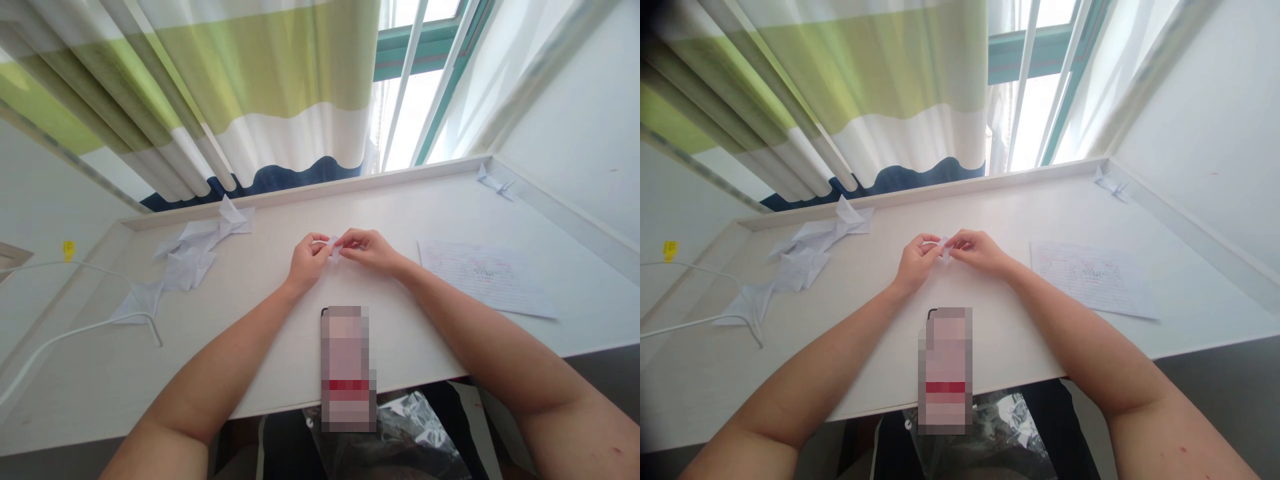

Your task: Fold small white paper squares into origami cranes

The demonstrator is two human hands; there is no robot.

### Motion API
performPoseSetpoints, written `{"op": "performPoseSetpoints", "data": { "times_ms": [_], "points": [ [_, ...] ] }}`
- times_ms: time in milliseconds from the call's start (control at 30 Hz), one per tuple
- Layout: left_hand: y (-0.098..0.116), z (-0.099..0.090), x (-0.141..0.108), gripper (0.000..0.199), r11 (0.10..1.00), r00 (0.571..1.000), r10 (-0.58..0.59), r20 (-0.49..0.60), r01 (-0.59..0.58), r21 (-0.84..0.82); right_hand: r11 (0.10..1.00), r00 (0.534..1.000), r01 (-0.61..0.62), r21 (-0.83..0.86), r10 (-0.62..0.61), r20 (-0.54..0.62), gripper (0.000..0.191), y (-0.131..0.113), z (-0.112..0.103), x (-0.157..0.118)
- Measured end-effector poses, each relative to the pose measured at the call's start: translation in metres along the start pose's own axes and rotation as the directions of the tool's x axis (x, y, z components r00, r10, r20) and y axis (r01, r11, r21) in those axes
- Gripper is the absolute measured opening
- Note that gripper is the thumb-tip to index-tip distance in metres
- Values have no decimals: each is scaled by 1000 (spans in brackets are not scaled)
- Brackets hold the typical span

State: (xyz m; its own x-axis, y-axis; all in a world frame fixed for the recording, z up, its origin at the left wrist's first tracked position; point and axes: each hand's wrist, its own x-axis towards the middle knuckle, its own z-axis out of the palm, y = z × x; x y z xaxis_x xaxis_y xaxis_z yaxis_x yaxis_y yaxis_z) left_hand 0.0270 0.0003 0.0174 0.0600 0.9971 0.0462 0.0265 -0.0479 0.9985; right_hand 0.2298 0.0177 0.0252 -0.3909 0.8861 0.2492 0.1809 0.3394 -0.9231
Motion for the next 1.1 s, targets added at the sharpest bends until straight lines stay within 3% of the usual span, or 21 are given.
{"op": "performPoseSetpoints", "data": {
  "times_ms": [133,667,1100],
  "points": [
    [1,1,0,16,1000,1000,0,-12,0,23,999,999,-47,25,46,5,19,-1,-1,0],
    [4,2,0,15,999,999,-10,-38,11,41,999,998,-37,10,36,51,27,2,-2,1],
    [3,1,0,15,1000,999,8,-48,-8,11,993,996,-72,95,66,65,31,-1,-2,-1]
  ]
}}
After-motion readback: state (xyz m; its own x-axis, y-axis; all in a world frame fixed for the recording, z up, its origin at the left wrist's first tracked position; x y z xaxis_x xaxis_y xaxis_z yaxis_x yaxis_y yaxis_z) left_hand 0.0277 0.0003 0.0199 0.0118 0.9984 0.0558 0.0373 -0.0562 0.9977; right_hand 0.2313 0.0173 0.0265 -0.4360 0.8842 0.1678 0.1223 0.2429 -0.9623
